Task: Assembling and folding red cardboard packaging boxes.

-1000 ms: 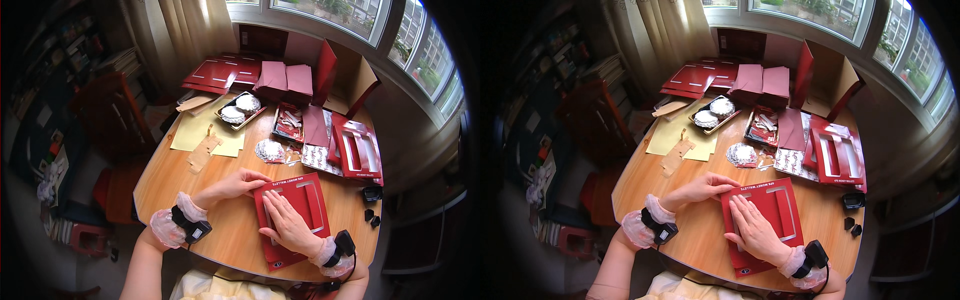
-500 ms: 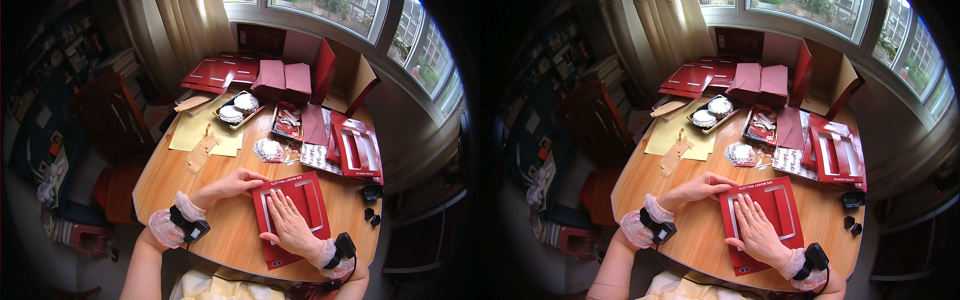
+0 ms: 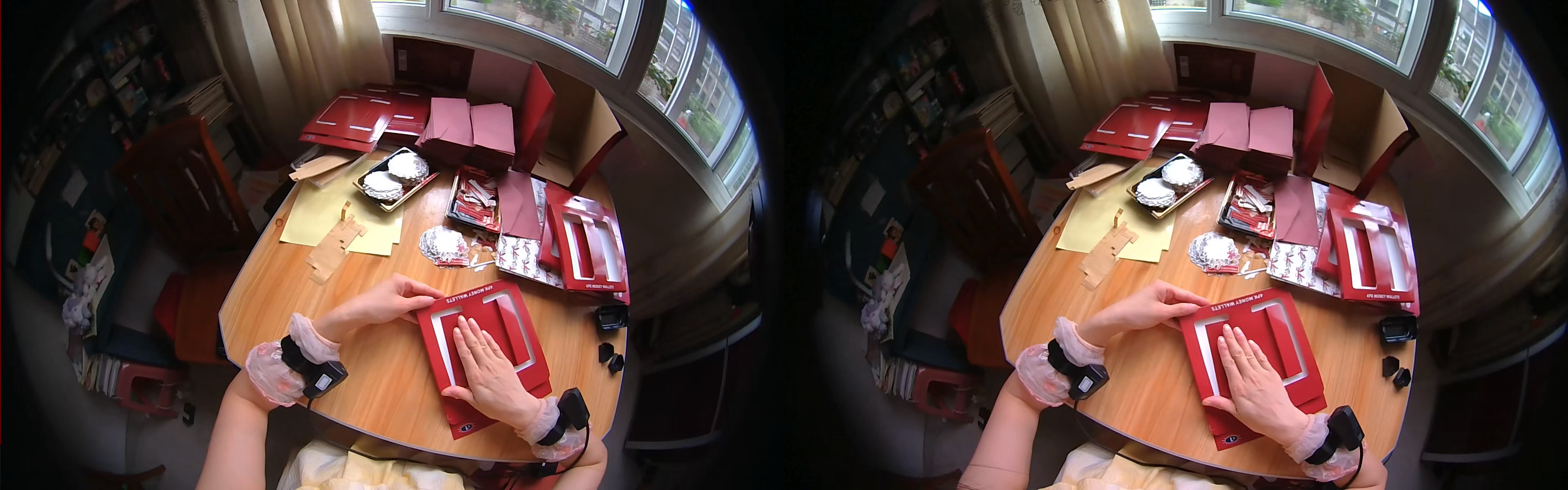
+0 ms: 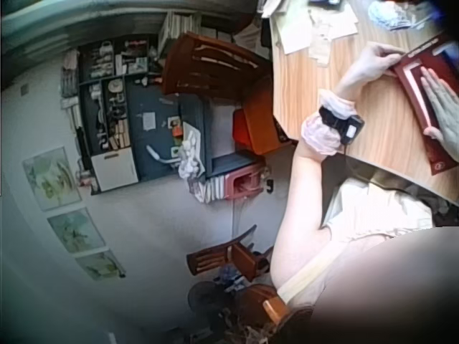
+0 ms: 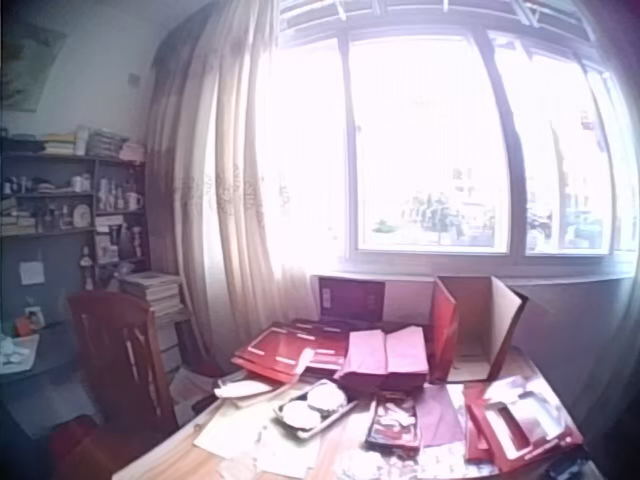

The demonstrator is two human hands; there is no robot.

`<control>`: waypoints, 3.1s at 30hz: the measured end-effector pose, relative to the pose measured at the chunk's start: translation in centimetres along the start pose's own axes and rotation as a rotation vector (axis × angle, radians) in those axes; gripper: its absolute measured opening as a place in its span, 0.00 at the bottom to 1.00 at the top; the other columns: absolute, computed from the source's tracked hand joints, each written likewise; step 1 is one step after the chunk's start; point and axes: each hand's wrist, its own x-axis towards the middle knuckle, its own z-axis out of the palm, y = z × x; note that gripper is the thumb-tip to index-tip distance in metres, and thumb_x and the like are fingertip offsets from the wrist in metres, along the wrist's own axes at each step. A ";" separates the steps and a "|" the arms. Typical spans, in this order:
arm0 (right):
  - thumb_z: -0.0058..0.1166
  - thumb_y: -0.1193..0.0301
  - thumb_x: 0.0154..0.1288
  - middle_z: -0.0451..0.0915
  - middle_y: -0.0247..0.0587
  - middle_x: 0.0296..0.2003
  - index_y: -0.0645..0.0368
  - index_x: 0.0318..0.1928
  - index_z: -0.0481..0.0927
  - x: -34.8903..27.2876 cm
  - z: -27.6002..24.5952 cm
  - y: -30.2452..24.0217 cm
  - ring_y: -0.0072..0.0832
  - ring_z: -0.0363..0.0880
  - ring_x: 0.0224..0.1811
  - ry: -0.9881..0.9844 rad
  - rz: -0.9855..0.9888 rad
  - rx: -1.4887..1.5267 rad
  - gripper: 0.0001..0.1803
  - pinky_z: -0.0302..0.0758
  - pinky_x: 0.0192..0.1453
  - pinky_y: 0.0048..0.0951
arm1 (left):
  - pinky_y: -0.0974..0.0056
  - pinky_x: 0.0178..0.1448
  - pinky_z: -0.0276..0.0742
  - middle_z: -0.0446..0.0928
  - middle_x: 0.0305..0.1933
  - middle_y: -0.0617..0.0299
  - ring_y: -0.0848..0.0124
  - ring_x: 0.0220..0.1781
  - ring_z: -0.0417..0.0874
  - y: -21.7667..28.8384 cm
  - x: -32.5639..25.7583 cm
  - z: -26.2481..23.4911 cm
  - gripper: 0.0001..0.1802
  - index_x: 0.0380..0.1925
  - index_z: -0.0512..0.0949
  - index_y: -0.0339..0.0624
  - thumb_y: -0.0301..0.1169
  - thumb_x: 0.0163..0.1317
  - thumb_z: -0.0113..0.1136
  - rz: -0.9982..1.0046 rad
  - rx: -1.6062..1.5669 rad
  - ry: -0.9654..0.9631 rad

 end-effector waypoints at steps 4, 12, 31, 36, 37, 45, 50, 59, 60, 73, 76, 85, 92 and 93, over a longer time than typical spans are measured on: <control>0.49 0.39 0.64 0.52 0.59 0.74 0.75 0.71 0.54 -0.2 -0.4 0.4 0.48 0.47 0.79 -0.024 -0.011 -0.037 0.54 0.49 0.79 0.43 | 0.67 0.53 0.83 0.81 0.54 0.60 0.75 0.51 0.82 0.0 0.1 0.0 0.20 0.61 0.75 0.38 0.33 0.73 0.55 -0.010 0.018 -0.012; 0.49 0.38 0.63 0.50 0.58 0.75 0.75 0.71 0.54 -0.2 -0.3 1.6 0.46 0.46 0.79 -0.031 -0.036 -0.014 0.55 0.49 0.79 0.40 | 0.67 0.53 0.83 0.81 0.54 0.60 0.75 0.51 0.82 0.4 0.1 0.1 0.20 0.61 0.75 0.37 0.33 0.73 0.55 -0.015 0.019 -0.020; 0.42 0.38 0.68 0.53 0.59 0.74 0.73 0.72 0.53 2.3 -0.6 1.5 0.45 0.46 0.79 -0.051 -0.218 0.045 0.51 0.47 0.78 0.40 | 0.68 0.54 0.83 0.81 0.54 0.60 0.76 0.51 0.82 0.4 -0.1 0.0 0.20 0.62 0.75 0.38 0.33 0.74 0.53 -0.003 0.010 -0.046; 0.41 0.38 0.69 0.53 0.63 0.73 0.74 0.71 0.52 2.9 -0.7 1.3 0.48 0.47 0.78 -0.043 -0.228 0.033 0.51 0.47 0.78 0.41 | 0.69 0.54 0.82 0.80 0.55 0.61 0.77 0.52 0.81 0.2 -0.1 -0.1 0.21 0.63 0.74 0.39 0.34 0.74 0.53 0.004 -0.001 -0.057; 0.41 0.38 0.69 0.53 0.63 0.73 0.74 0.71 0.52 2.9 -0.6 1.3 0.48 0.47 0.78 -0.044 -0.228 0.033 0.51 0.47 0.78 0.41 | 0.69 0.54 0.82 0.80 0.55 0.61 0.76 0.52 0.81 0.2 -0.1 -0.1 0.21 0.63 0.73 0.39 0.34 0.74 0.53 0.003 0.000 -0.064; 0.44 0.35 0.66 0.57 0.64 0.71 0.74 0.71 0.54 2.8 0.2 0.4 0.48 0.49 0.78 0.006 -0.093 -0.069 0.54 0.44 0.78 0.44 | 0.68 0.55 0.82 0.80 0.56 0.61 0.76 0.52 0.81 0.3 -0.2 0.1 0.21 0.64 0.73 0.40 0.34 0.75 0.52 0.028 0.005 -0.067; 0.46 0.35 0.65 0.59 0.64 0.69 0.75 0.71 0.54 3.0 0.9 0.6 0.49 0.50 0.78 0.035 -0.081 -0.025 0.55 0.45 0.77 0.45 | 0.67 0.56 0.82 0.80 0.56 0.60 0.76 0.53 0.81 0.8 -0.2 0.3 0.19 0.64 0.73 0.41 0.30 0.75 0.49 0.016 0.067 -0.079; 0.51 0.41 0.66 0.61 0.63 0.69 0.73 0.68 0.58 3.4 0.8 1.5 0.49 0.55 0.75 0.044 -0.180 0.092 0.48 0.49 0.76 0.46 | 0.69 0.53 0.82 0.81 0.53 0.62 0.78 0.51 0.81 0.1 -0.3 -0.1 0.21 0.64 0.73 0.42 0.32 0.74 0.53 0.048 0.060 -0.089; 0.54 0.43 0.65 0.60 0.64 0.69 0.71 0.67 0.57 3.5 0.8 1.5 0.51 0.56 0.75 0.044 -0.187 0.125 0.48 0.49 0.76 0.47 | 0.69 0.53 0.82 0.81 0.53 0.62 0.78 0.51 0.81 0.1 -0.3 -0.2 0.21 0.64 0.73 0.42 0.32 0.74 0.53 0.048 0.060 -0.090; 0.51 0.43 0.67 0.68 0.63 0.62 0.73 0.72 0.48 4.0 0.4 2.5 0.50 0.61 0.71 0.072 -0.300 0.240 0.52 0.50 0.79 0.44 | 0.67 0.53 0.83 0.81 0.54 0.60 0.75 0.51 0.81 -0.2 -0.3 -0.2 0.20 0.64 0.73 0.40 0.30 0.74 0.52 0.081 0.091 -0.134; 0.47 0.42 0.69 0.69 0.60 0.62 0.68 0.73 0.51 4.0 0.2 2.3 0.47 0.61 0.72 0.007 -0.298 0.192 0.48 0.49 0.79 0.45 | 0.68 0.54 0.82 0.80 0.55 0.60 0.77 0.52 0.80 0.3 -0.6 0.1 0.20 0.65 0.72 0.40 0.29 0.75 0.50 0.062 0.081 -0.145; 0.39 0.40 0.71 0.69 0.60 0.63 0.58 0.74 0.56 3.8 0.4 1.8 0.51 0.61 0.71 -0.069 -0.352 0.064 0.43 0.48 0.79 0.48 | 0.66 0.63 0.76 0.73 0.64 0.60 0.76 0.61 0.74 0.5 -0.7 0.2 0.23 0.69 0.67 0.43 0.29 0.77 0.43 -0.015 0.041 -0.234; 0.46 0.42 0.69 0.67 0.62 0.64 0.71 0.72 0.53 3.3 0.9 0.6 0.54 0.62 0.70 0.067 -0.217 0.146 0.48 0.52 0.78 0.45 | 0.62 0.69 0.73 0.66 0.71 0.59 0.70 0.69 0.69 0.6 -0.7 0.6 0.24 0.72 0.63 0.47 0.34 0.78 0.43 -0.063 -0.065 -0.252; 0.48 0.43 0.68 0.65 0.63 0.65 0.74 0.71 0.52 3.2 1.0 0.6 0.55 0.62 0.70 0.077 -0.199 0.125 0.50 0.53 0.77 0.44 | 0.62 0.69 0.73 0.66 0.71 0.59 0.70 0.69 0.69 0.6 -0.8 0.6 0.24 0.72 0.63 0.47 0.34 0.78 0.43 -0.062 -0.065 -0.249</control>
